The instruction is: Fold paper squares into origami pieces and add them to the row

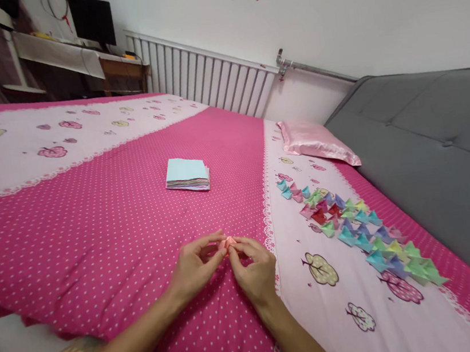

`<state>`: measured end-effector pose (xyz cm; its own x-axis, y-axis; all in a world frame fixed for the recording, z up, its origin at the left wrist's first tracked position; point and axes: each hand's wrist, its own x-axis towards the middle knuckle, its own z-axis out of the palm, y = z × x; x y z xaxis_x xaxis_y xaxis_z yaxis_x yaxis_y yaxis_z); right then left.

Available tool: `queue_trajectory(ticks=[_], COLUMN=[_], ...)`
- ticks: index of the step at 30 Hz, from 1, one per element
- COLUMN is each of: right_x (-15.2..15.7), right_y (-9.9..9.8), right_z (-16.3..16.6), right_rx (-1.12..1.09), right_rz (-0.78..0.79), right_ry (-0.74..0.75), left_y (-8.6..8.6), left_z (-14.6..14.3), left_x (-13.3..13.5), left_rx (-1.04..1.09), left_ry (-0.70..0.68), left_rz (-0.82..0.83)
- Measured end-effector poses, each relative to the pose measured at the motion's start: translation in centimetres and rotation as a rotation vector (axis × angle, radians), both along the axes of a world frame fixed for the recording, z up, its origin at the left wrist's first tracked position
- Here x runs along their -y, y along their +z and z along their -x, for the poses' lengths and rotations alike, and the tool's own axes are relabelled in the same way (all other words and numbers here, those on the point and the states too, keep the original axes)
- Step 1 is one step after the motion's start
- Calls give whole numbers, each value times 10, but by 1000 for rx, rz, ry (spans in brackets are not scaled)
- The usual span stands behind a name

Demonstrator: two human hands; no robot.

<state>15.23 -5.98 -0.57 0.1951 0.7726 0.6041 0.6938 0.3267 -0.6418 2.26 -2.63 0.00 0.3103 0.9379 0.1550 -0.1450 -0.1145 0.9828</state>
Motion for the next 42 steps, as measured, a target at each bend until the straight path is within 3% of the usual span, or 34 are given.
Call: queue_trajectory(ticks=[13,18,23,30,42], right_x=[6,8,9,7,10], right_y=[-3,-3,-3,1,2], right_z=[1,1,1,5,7], right_rx=[360,450,415,269,211], right_rz=[-135,-166,-166,-147,-111], right_ry=[-16,-50,-40,19,-10], left_y=[-13,-14,-16,-13,-9], left_z=[-9,-14,-14,-13,-12], left_x=[9,10,6,5,6], left_rx=[-102,51,123,160,175], left_ry=[150,156,148,177,185], left_rz=[-19,62,155,124,140])
